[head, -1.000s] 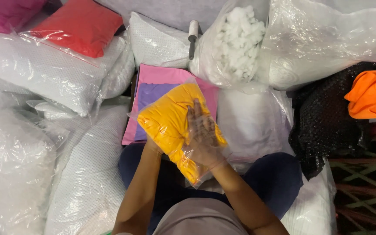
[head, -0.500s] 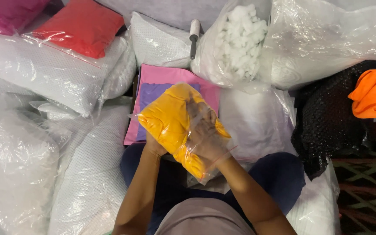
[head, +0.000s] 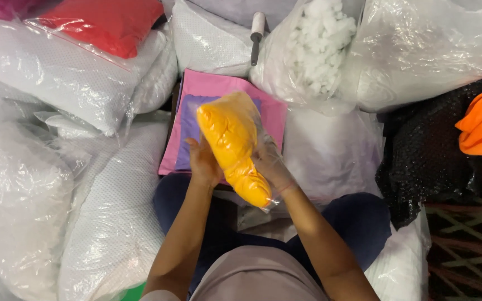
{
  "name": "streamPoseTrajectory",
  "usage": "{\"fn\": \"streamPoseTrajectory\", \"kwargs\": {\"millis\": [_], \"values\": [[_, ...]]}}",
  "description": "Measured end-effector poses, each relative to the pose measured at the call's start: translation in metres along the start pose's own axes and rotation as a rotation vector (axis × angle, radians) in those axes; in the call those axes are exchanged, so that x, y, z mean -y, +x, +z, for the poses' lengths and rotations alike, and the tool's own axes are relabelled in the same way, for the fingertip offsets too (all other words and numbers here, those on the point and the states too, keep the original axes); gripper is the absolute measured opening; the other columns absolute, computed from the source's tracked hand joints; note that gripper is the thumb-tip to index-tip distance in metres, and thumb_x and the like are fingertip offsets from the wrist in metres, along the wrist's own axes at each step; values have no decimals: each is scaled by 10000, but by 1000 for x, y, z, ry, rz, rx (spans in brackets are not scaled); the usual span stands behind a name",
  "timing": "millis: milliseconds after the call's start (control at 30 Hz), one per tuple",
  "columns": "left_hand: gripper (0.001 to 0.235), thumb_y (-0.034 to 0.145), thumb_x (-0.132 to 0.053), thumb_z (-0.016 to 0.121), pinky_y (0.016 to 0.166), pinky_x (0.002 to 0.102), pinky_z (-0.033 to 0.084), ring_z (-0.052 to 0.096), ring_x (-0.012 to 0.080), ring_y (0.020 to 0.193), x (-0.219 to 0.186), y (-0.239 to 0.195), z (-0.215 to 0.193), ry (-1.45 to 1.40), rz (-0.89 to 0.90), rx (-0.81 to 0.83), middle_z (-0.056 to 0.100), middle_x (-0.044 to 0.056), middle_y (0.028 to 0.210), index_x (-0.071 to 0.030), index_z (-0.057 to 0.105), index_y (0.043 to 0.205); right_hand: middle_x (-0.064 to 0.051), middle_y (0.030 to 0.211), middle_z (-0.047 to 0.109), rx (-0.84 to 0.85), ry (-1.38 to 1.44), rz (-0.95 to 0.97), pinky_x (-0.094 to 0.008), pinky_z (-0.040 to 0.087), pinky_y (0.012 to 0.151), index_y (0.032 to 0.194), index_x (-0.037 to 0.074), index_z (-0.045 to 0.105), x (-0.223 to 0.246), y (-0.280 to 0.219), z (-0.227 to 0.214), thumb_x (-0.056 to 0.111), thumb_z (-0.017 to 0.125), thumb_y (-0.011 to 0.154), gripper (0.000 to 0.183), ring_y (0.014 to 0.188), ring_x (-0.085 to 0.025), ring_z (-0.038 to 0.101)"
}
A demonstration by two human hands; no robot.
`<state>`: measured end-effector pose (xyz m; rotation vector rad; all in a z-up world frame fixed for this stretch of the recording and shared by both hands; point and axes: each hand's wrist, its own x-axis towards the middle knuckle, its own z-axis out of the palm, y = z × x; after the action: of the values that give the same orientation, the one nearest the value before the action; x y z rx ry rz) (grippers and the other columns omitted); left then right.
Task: Using a lint roller to clean small pillows and fabric samples before placing them into clear plastic bags for packing.
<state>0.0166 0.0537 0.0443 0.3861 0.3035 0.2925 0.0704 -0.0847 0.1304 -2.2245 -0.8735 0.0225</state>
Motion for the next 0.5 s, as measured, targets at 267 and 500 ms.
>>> {"fn": "streamPoseTrajectory", "kwargs": {"millis": [267,500], "values": [[517,1026,-249,641,962,490,581,701,371,1109,3,35,-28,207,198,-163,641,228,1302,-95,458,1485,-101,1343,559,14,614,-149,-195,321,1156,1483,10,465,-41,-18,83,119,377,1142,368,1333,-118,480],[509,1016,-328,591,1045,499,510,664,351,1163,-1,24,-2,66,81,-237,640,198,1306,-74,507,1449,-274,1489,507,-459,-22,-520,-579,435,1139,1439,-91,496,-34,-87,86,107,719,900,616,1316,-436,573]]}}
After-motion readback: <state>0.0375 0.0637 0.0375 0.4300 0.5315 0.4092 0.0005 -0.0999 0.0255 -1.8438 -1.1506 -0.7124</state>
